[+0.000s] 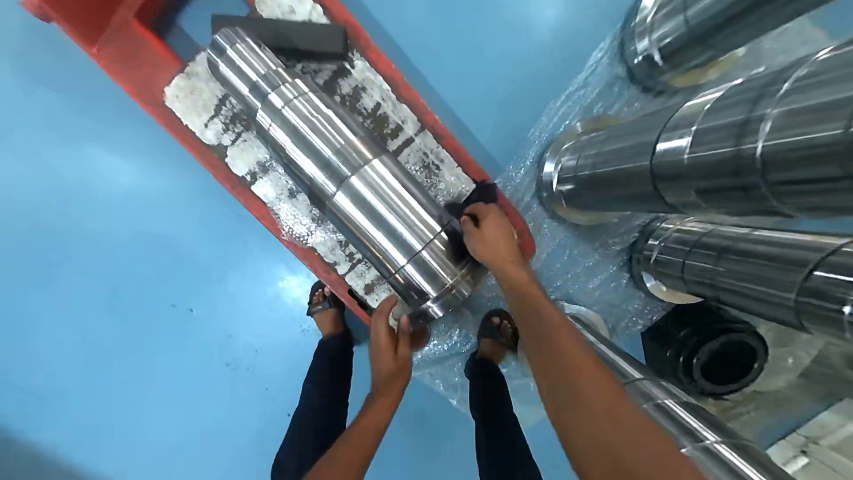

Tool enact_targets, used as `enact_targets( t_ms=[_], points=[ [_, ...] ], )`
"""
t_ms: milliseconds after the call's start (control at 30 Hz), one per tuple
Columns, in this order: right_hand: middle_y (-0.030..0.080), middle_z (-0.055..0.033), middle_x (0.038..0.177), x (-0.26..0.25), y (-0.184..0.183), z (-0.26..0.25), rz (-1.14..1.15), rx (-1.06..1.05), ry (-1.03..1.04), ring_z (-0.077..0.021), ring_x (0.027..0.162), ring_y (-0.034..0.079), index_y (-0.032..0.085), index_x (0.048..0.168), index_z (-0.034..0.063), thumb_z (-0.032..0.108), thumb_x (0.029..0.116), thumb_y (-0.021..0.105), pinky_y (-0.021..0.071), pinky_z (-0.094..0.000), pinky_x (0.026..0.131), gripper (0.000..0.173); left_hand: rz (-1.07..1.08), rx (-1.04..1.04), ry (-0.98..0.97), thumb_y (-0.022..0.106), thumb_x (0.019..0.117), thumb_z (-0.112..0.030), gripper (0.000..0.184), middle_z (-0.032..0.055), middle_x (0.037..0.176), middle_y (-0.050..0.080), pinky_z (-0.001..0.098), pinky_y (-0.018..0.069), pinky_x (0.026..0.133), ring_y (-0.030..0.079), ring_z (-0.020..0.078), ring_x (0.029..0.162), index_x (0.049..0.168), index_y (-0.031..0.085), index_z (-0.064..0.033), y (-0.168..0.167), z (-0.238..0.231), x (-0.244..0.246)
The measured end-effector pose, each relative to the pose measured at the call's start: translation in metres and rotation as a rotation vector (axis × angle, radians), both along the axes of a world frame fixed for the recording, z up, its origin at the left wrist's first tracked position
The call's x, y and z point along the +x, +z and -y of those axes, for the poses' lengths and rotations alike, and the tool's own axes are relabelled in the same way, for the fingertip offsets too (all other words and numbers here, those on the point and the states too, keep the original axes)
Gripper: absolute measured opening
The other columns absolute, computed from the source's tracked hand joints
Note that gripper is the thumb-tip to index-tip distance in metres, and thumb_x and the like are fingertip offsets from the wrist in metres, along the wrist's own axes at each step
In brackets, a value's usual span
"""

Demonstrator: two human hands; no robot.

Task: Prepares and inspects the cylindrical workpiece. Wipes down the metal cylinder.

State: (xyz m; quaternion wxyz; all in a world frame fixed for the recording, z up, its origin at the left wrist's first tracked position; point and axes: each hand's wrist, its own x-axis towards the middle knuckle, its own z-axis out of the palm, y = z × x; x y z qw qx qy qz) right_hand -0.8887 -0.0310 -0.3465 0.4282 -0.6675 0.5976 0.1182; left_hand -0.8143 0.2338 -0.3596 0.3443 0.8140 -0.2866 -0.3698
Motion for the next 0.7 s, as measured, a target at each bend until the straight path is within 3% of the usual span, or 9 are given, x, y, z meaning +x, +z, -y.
enact_targets(
  t_ms=[67, 133, 233, 333, 367, 467, 567, 633, 700],
  points=[
    [0.064, -0.0302, 0.122, 0.028, -0.011, 0.020, -0.234, 0.233, 0.125, -0.0449, 0.116, 0.063, 0.064, 0.117, -0.0047, 0.020, 0.1039, 0.051, 0.0497, -0.0641, 0.092, 0.031, -0.136, 0.159, 0.113, 0.051, 0.1053, -0.018, 0.043, 0.0233, 0.136, 0.061, 0.0403, 0.0517, 0.106, 0.063, 0.0270, 0.123, 0.140, 0.052, 0.0081, 0.006, -0.042, 0.001],
    [0.061, -0.0325, 0.128, 0.057, -0.007, 0.025, -0.324, 0.321, 0.030, -0.0447, 0.121, 0.061, 0.059, 0.122, -0.0112, 0.021, 0.1054, 0.051, 0.0482, -0.0623, 0.096, 0.037, -0.249, 0.287, 0.195, 0.052, 0.1050, -0.016, 0.041, 0.0236, 0.133, 0.063, 0.0389, 0.0549, 0.102, 0.067, 0.0267, 0.116, 0.138, 0.054, 0.0080, 0.016, -0.078, 0.003],
    [0.058, -0.0327, 0.132, 0.078, 0.003, -0.034, -0.221, 0.034, -0.177, -0.0442, 0.125, 0.059, 0.057, 0.130, -0.0116, 0.014, 0.1021, 0.055, 0.0482, -0.0576, 0.104, 0.038, -0.432, 0.415, 0.298, 0.054, 0.1044, -0.012, 0.037, 0.0249, 0.131, 0.063, 0.0437, 0.0573, 0.096, 0.070, 0.0292, 0.109, 0.135, 0.055, 0.0085, 0.038, -0.119, 0.008],
    [0.033, -0.0355, 0.159, 0.093, 0.005, -0.107, 0.002, -0.218, -0.106, -0.0489, 0.150, 0.031, 0.039, 0.150, -0.0131, 0.011, 0.1092, 0.041, 0.0251, -0.0575, 0.124, 0.047, -0.606, 0.493, 0.416, 0.051, 0.1040, -0.006, 0.034, 0.0282, 0.132, 0.060, 0.0463, 0.0572, 0.095, 0.069, 0.0325, 0.109, 0.133, 0.053, 0.0116, 0.054, -0.145, 0.008],
    [0.033, -0.0352, 0.159, 0.093, -0.007, -0.110, 0.003, -0.278, -0.081, -0.0495, 0.150, 0.031, 0.039, 0.151, -0.0124, 0.013, 0.1097, 0.039, 0.0240, -0.0582, 0.124, 0.048, -0.665, 0.538, 0.435, 0.051, 0.1044, -0.006, 0.033, 0.0283, 0.132, 0.059, 0.0469, 0.0572, 0.095, 0.068, 0.0334, 0.110, 0.132, 0.054, 0.0112, 0.057, -0.149, 0.009],
    [0.062, -0.0263, 0.135, 0.092, -0.044, -0.043, -0.191, -0.194, -0.137, -0.0431, 0.125, 0.061, 0.061, 0.135, -0.0001, 0.029, 0.1113, 0.035, 0.0474, -0.0617, 0.101, 0.046, -0.800, 0.578, 0.431, 0.050, 0.1061, -0.009, 0.030, 0.0258, 0.131, 0.060, 0.0469, 0.0576, 0.096, 0.068, 0.0328, 0.112, 0.130, 0.056, 0.0090, 0.049, -0.148, 0.018],
    [0.066, -0.0308, 0.118, 0.097, -0.058, 0.007, -0.251, 0.027, -0.322, -0.0476, 0.113, 0.062, 0.069, 0.116, -0.0035, 0.031, 0.1075, 0.042, 0.0457, -0.0684, 0.089, 0.044, -0.833, 0.521, 0.444, 0.048, 0.1059, -0.008, 0.027, 0.0226, 0.125, 0.064, 0.0438, 0.0589, 0.093, 0.070, 0.0287, 0.108, 0.125, 0.059, 0.0082, 0.040, -0.147, 0.027],
    [0.065, -0.0295, 0.125, 0.117, -0.033, -0.027, -0.264, -0.123, -0.260, -0.0448, 0.121, 0.061, 0.066, 0.121, -0.0055, 0.026, 0.1106, 0.038, 0.0465, -0.0628, 0.099, 0.044, -0.873, 0.498, 0.479, 0.048, 0.1060, -0.008, 0.027, 0.0230, 0.123, 0.065, 0.0434, 0.0588, 0.091, 0.070, 0.0283, 0.106, 0.124, 0.059, 0.0094, 0.036, -0.143, 0.030],
    [0.046, -0.0280, 0.154, 0.119, -0.019, -0.092, -0.096, -0.305, -0.115, -0.0417, 0.145, 0.043, 0.049, 0.146, -0.0077, 0.021, 0.1117, 0.035, 0.0324, -0.0556, 0.120, 0.047, -0.906, 0.484, 0.473, 0.049, 0.1055, -0.008, 0.026, 0.0226, 0.122, 0.065, 0.0433, 0.0594, 0.091, 0.070, 0.0284, 0.105, 0.123, 0.059, 0.0091, 0.036, -0.142, 0.031]
  ],
)
